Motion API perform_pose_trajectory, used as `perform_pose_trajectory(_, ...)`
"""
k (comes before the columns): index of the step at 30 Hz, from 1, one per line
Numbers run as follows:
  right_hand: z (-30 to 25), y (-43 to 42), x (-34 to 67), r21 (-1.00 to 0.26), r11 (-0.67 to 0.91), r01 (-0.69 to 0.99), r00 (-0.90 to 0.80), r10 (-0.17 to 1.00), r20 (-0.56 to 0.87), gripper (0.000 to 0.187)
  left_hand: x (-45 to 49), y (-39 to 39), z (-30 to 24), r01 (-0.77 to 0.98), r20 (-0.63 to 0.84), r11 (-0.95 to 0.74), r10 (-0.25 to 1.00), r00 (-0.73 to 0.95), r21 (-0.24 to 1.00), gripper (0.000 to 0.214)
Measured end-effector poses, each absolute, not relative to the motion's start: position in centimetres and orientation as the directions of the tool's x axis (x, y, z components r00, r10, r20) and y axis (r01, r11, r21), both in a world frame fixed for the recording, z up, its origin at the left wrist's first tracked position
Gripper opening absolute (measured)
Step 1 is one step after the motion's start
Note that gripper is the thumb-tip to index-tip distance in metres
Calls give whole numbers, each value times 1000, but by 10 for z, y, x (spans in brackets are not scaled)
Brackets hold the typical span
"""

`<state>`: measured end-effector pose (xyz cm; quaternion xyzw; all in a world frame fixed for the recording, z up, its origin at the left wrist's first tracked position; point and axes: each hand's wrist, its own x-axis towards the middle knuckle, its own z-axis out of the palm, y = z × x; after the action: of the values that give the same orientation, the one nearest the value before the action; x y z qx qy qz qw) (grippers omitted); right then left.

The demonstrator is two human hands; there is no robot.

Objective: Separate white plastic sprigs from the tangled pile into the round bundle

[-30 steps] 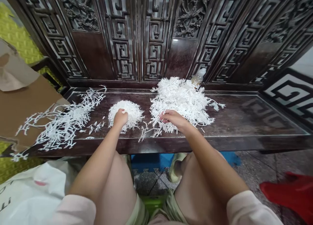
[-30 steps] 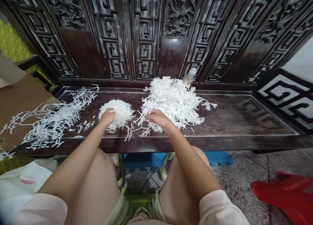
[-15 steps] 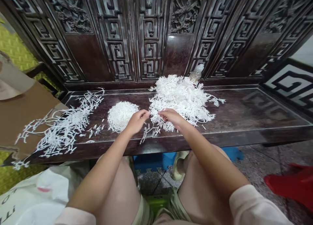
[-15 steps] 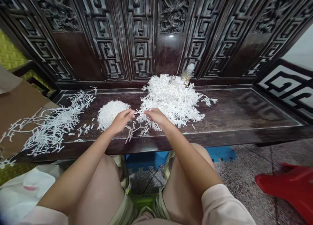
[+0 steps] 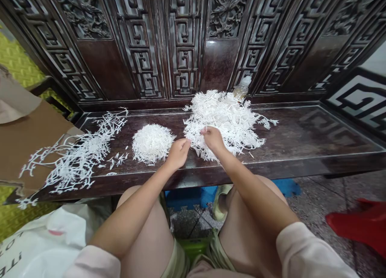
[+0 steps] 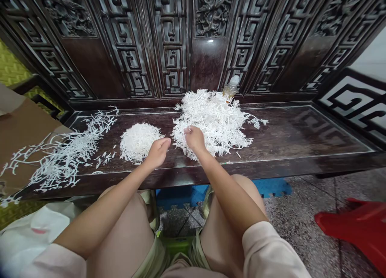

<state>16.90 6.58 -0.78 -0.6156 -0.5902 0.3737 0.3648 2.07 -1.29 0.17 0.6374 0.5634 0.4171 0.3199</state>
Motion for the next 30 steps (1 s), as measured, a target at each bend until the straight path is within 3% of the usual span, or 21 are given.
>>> perform_pose_trajectory(3,-3,80,193,-908,-161,388,256,965,-61,17,7,-18,11,414,230,-159,965,-126,896,29)
perform_pose_trajectory(5,0,84,203,-915,-162,371,245,967,-72,19,-14,-14,11,442,261,-133,934,-244,887,27)
perform_pose_trajectory(7,1,81,201,-918,-172,358,147,981,-126,21,-39,-2,3,490,238,-35,902,-360,871,26)
perform_pose_trajectory(10,1,67,181,-924,-187,335,-67,973,-221,24,-72,18,-17,522,72,224,871,-487,823,33)
perform_pose_trajectory(14,-1,50,155,-923,-178,340,-254,928,-273,27,-84,27,-33,550,-101,494,799,-593,673,48)
perform_pose_trajectory(17,0,44,152,-911,-187,369,-299,904,-306,24,-70,19,-26,620,-49,381,874,-484,685,45)
perform_pose_trajectory(20,3,40,153,-914,-193,357,-329,890,-316,20,-45,9,-13,603,-28,119,987,-159,788,41)
perform_pose_trajectory(22,6,38,152,-924,-200,326,-339,887,-312,17,-28,4,-6,562,-47,13,998,47,827,42)
perform_pose_trajectory(25,10,37,151,-940,-213,266,-332,895,-296,15,-8,2,-3,510,-76,-28,981,181,860,43)
perform_pose_trajectory(30,9,39,149,-937,-314,154,-286,893,-347,13,-4,3,-5,338,-105,21,967,231,941,46)
